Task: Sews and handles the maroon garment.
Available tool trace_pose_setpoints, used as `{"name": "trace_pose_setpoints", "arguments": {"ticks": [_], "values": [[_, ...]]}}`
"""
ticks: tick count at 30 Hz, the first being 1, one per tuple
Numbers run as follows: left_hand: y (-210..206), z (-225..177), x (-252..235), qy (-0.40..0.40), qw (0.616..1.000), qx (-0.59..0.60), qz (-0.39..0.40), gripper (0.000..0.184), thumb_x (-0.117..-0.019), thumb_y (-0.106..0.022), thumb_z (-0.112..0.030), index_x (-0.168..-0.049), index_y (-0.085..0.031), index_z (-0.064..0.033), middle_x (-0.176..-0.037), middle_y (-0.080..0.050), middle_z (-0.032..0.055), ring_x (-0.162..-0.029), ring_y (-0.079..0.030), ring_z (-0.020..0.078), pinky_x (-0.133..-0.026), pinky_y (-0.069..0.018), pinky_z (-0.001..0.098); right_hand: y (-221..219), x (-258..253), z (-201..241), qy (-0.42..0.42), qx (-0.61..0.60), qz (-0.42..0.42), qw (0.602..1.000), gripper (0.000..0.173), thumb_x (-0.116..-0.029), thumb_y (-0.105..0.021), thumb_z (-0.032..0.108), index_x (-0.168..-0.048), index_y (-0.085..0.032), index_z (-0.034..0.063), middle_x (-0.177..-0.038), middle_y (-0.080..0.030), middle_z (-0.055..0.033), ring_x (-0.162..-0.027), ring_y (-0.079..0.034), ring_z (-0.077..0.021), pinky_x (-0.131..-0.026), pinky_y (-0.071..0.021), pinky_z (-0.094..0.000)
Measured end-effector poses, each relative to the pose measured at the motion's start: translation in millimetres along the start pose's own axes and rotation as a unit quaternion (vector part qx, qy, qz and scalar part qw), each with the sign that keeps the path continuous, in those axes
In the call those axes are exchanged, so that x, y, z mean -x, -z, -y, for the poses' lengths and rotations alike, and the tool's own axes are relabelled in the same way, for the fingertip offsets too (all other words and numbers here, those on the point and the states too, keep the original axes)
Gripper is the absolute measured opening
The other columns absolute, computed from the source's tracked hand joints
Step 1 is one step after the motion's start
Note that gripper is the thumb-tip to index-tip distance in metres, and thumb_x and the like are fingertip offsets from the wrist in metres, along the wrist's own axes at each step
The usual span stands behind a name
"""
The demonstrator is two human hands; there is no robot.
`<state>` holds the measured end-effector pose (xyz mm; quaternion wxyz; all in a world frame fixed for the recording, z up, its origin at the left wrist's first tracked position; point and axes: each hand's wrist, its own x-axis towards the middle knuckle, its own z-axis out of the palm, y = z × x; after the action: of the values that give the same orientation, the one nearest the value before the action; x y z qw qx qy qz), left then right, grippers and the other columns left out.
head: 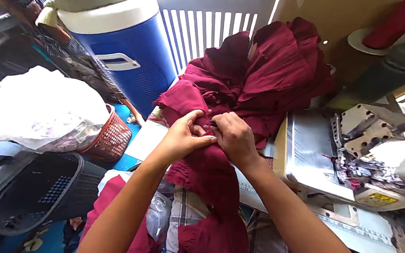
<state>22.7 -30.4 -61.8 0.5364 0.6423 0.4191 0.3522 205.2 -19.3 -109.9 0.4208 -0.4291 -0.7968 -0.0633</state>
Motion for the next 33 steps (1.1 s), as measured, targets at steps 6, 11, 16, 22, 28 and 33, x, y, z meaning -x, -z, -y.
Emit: {"name": "trace_pose_setpoints", "arguments": {"ticks": [6, 11, 16, 22, 28, 33], "values": [[4, -2, -4, -0.028, 0.999, -0.046, -0.004, 0.081, -0.0807, -0.083, -0.001, -0.151, -0.045, -0.0131, -0.082, -0.072, 0.0079, -0.060, -0.066, 0.0137, -0.058, -0.0581, 0.0258, -5, 2, -1, -0.034, -0.023, -0.048, 0.998, 0.019, -0.1018, -0.060, 0.018, -0.102, -0.076, 0.0066, -0.081, -0.064, -0.0074, -0.078, -0.065, -0.0232, -0.064, -0.0534, -0.0361], [8, -18, -8, -0.150, 0.950, -0.261, -0.079, 0.063, -0.0903, -0.078, -0.021, -0.146, -0.052, -0.0104, -0.098, -0.074, 0.0031, -0.074, -0.070, 0.0083, -0.071, -0.0607, 0.0281, 35, 64, 17, -0.234, -0.145, -0.011, 0.961, 0.021, -0.1006, -0.066, 0.027, -0.111, -0.071, 0.0093, -0.097, -0.070, -0.0009, -0.082, -0.066, -0.0066, -0.071, -0.0575, -0.0269], [3, -26, -71, -0.264, 0.862, -0.427, -0.076, 0.035, -0.0984, -0.066, -0.029, -0.130, -0.068, -0.0151, -0.096, -0.074, 0.0023, -0.087, -0.069, 0.0162, -0.083, -0.0558, 0.0417, 70, 153, 88, -0.228, -0.247, 0.150, 0.930, 0.021, -0.0948, -0.071, 0.029, -0.101, -0.075, 0.0091, -0.084, -0.069, 0.0012, -0.069, -0.062, -0.0026, -0.060, -0.0544, -0.0204], [-16, 35, -96, -0.262, 0.825, -0.501, 0.004, 0.025, -0.0976, -0.064, -0.020, -0.116, -0.069, -0.0035, -0.117, -0.065, 0.0172, -0.114, -0.062, 0.0335, -0.099, -0.0509, 0.0466, 30, 200, 147, -0.078, -0.066, 0.562, 0.821, 0.045, -0.1072, -0.049, 0.034, -0.151, -0.053, 0.0226, -0.094, -0.072, -0.0156, -0.072, -0.071, -0.0342, -0.059, -0.0569, -0.0489], [15, 53, 14, -0.200, 0.795, -0.526, 0.228, 0.016, -0.0910, -0.061, -0.009, -0.104, -0.070, -0.0084, -0.097, -0.069, 0.0099, -0.096, -0.067, 0.0310, -0.084, -0.0543, 0.0531, 21, 180, 141, -0.133, -0.132, 0.622, 0.760, 0.053, -0.1055, -0.050, 0.025, -0.158, -0.042, 0.0203, -0.092, -0.072, -0.0187, -0.086, -0.071, -0.0396, -0.073, -0.0556, -0.0562], [-26, -19, 40, 0.062, 0.712, -0.621, 0.323, 0.023, -0.0946, -0.062, 0.001, -0.115, -0.072, -0.0031, -0.127, -0.067, 0.0122, -0.128, -0.058, 0.0300, -0.113, -0.0414, 0.0450, -4, 183, 130, -0.178, -0.156, 0.638, 0.733, 0.036, -0.1047, -0.053, 0.027, -0.135, -0.057, 0.0087, -0.101, -0.072, -0.0217, -0.100, -0.070, -0.0423, -0.082, -0.0544, -0.0602]]}}
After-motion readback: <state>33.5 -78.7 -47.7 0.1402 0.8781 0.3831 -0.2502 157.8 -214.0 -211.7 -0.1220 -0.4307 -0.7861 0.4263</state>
